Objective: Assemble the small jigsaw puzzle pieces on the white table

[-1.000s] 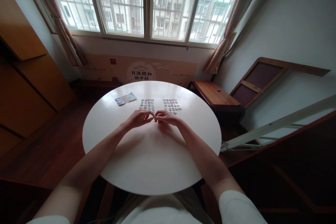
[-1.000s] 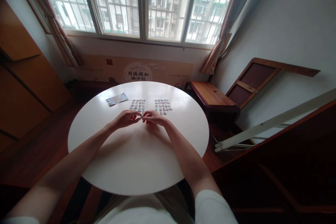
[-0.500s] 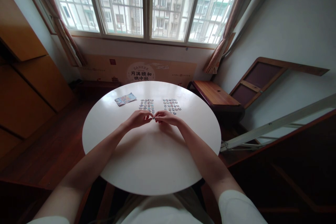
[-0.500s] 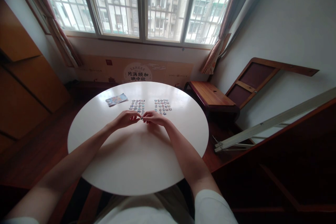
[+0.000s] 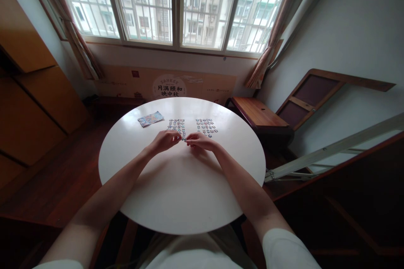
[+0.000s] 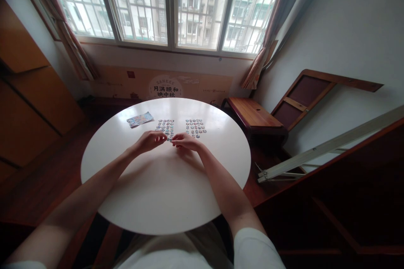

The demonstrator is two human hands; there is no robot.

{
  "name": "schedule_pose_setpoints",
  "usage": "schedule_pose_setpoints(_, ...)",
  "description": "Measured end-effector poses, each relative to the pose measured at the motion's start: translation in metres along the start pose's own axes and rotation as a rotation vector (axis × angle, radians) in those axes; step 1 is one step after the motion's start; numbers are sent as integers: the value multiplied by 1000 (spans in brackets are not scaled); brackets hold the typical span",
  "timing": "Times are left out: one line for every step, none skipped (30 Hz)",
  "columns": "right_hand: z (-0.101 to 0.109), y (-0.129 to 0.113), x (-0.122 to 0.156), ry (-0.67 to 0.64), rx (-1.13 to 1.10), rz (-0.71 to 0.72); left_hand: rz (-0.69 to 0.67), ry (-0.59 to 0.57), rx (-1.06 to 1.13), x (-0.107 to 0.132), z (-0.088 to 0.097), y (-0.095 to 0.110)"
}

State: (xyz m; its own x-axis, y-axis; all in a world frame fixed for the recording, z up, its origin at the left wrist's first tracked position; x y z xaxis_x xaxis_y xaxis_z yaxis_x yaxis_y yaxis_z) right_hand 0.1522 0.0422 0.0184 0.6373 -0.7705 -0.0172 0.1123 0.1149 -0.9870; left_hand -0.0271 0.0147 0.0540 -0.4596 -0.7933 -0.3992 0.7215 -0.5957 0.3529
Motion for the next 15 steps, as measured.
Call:
schedule_pose_setpoints(0, 0, 0, -3, 8, 7, 0, -6, 1, 0, -1, 0)
schedule_pose_setpoints(0, 1, 0, -6, 13, 14, -3, -12, 3, 0, -2, 0)
schedule_pose_setpoints(0, 1, 0, -9, 16, 18, -7, -17, 5, 0, -2, 0)
schedule_pose_setpoints(0, 1, 0, -13, 17, 19, -9, -21, 8, 0, -3, 0)
schedule_pose_setpoints(0, 1, 0, -17, 18, 18, -9, -24, 9, 0, -3, 0)
schedule_pose_setpoints(0, 1, 0, -20, 18, 16, -7, -25, 10, 0, -3, 1)
schedule_pose_setpoints(0, 0, 0, -23, 18, 15, -5, -27, 10, 0, -3, 1)
schedule_pose_setpoints(0, 0, 0, -26, 20, 13, -4, -29, 10, 0, -3, 1)
schedule_pose_setpoints(0, 0, 0, -28, 21, 13, -3, -32, 11, 0, -3, 1)
schedule_pose_setpoints(0, 1, 0, -29, 22, 14, -3, -34, 12, 0, -3, 1)
schedule_pose_setpoints(0, 1, 0, -30, 23, 14, -3, -35, 13, 0, -3, 1)
schedule_pose_setpoints(0, 2, 0, -33, 23, 16, -3, -35, 12, 0, -3, 1)
schedule_pose_setpoints(1, 3, -1, -35, 25, 17, -3, -33, 10, 0, -3, 1)
schedule_pose_setpoints(1, 4, -1, -37, 26, 21, -3, -30, 6, 0, -3, 1)
schedule_pose_setpoints(2, 5, -2, -37, 27, 24, -3, -26, 0, 0, -3, 1)
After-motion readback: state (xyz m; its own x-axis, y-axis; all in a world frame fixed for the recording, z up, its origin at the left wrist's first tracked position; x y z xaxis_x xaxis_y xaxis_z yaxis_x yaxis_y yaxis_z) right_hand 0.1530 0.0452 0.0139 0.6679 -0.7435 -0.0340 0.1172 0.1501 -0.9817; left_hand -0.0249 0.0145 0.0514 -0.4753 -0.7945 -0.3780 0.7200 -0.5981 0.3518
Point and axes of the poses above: each hand's wrist, its own x-axis away from the middle knuckle, its own z-axis out of the back of the hand, y = z × x, the point moved 4 cm from there along -x, towards the middle knuckle, and after that the axes turned 6 degrees about z, right-handed, at the moved point
